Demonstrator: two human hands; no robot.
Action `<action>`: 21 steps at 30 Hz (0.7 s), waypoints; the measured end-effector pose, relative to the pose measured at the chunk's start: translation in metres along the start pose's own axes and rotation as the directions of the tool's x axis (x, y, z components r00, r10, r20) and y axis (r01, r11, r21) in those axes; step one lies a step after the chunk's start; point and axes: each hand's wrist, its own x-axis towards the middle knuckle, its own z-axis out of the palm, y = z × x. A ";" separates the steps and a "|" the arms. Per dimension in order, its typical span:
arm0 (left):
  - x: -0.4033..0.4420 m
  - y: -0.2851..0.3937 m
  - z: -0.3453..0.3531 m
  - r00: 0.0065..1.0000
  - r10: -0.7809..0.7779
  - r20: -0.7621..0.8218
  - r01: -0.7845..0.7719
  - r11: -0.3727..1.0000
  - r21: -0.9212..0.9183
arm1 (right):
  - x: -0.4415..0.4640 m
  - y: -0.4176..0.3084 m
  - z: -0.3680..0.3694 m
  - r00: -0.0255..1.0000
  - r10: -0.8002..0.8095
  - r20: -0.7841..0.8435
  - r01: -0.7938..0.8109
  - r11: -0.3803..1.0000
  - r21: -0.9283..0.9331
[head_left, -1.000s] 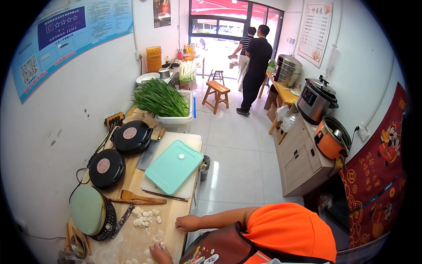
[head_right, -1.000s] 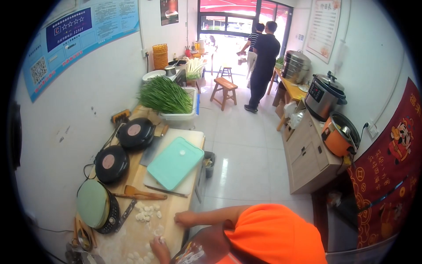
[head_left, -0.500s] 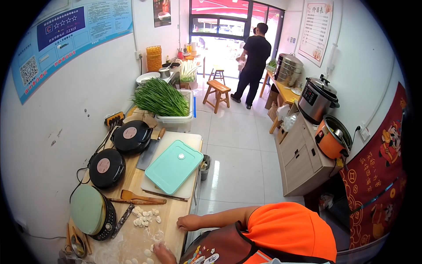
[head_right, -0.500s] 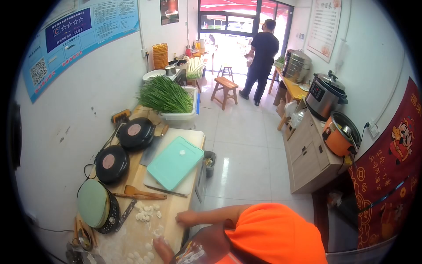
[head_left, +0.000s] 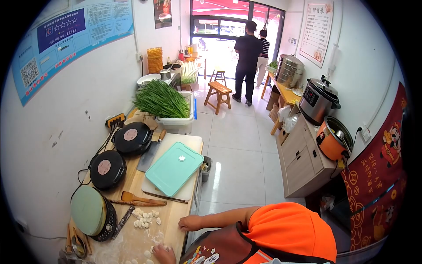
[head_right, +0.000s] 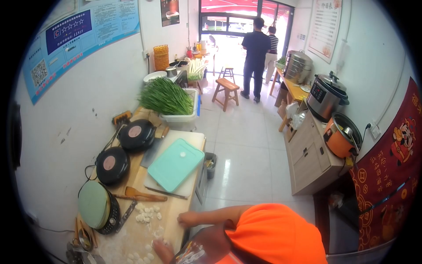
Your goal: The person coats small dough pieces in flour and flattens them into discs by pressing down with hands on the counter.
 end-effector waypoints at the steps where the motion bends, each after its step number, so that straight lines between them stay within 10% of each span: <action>1: 0.013 0.001 0.000 0.999 -0.042 -0.001 0.042 0.999 -0.008 | 0.000 0.003 0.001 1.000 0.003 0.004 -0.003 1.000 0.004; 21: 0.075 0.026 0.044 0.973 -0.228 0.043 0.214 0.955 0.207 | 0.027 0.044 -0.004 0.998 0.016 -0.068 -0.013 0.998 0.057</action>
